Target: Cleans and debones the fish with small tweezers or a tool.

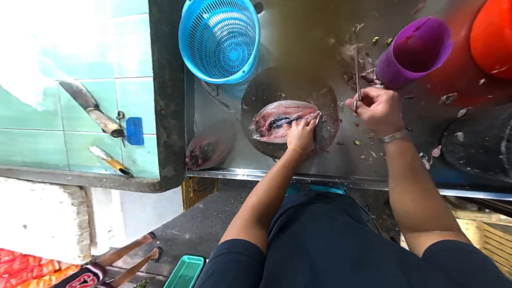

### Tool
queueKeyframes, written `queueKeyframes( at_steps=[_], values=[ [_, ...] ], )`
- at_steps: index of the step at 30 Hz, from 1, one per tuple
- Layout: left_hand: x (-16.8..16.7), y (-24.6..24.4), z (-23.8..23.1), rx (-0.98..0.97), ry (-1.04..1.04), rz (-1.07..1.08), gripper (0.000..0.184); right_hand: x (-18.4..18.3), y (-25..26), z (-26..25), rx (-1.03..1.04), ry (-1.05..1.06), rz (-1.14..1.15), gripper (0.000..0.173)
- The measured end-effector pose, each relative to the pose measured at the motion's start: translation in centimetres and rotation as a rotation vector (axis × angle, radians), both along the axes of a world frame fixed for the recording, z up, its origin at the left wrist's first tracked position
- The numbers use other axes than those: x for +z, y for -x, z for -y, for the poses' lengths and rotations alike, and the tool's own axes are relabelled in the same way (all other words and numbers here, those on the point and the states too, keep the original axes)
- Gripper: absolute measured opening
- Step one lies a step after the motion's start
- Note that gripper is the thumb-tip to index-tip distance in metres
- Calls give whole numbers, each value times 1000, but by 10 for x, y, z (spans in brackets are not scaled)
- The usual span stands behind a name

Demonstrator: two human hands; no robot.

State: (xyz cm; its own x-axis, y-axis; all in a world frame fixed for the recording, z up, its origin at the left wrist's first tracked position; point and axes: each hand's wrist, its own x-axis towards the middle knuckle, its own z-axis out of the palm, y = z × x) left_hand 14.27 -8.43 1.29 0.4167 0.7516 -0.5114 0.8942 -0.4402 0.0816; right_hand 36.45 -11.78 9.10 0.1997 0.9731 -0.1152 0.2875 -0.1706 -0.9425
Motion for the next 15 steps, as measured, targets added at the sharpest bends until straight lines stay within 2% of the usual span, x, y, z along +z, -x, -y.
queueKeyframes(
  at_steps=[1,2,3,4,5,7,8,10,12,15],
  values=[
    [-4,0,0,-2,-15,28,72,9,-5,3,-13,-4,-180,25],
    [-8,-1,0,0,-33,68,58,11,-3,7,-98,87,-411,32],
    [-13,-3,0,12,-58,115,47,10,1,12,-242,194,-512,43],
    [-15,-8,-5,36,-90,155,40,4,3,15,-314,215,-454,43],
    [-16,-13,-13,61,-110,181,36,-6,7,18,-315,160,-289,39],
    [-17,-18,-14,105,-111,222,35,-32,12,38,-198,37,172,40],
    [-19,-19,-14,122,-118,256,34,-46,12,49,-113,41,376,45],
    [-17,-26,-20,149,-112,279,30,-77,8,57,84,223,619,49],
    [-15,-28,-19,188,-98,278,27,-100,7,65,148,444,580,43],
    [-20,-25,-19,232,-124,297,26,-93,17,63,64,482,314,39]
  ],
)
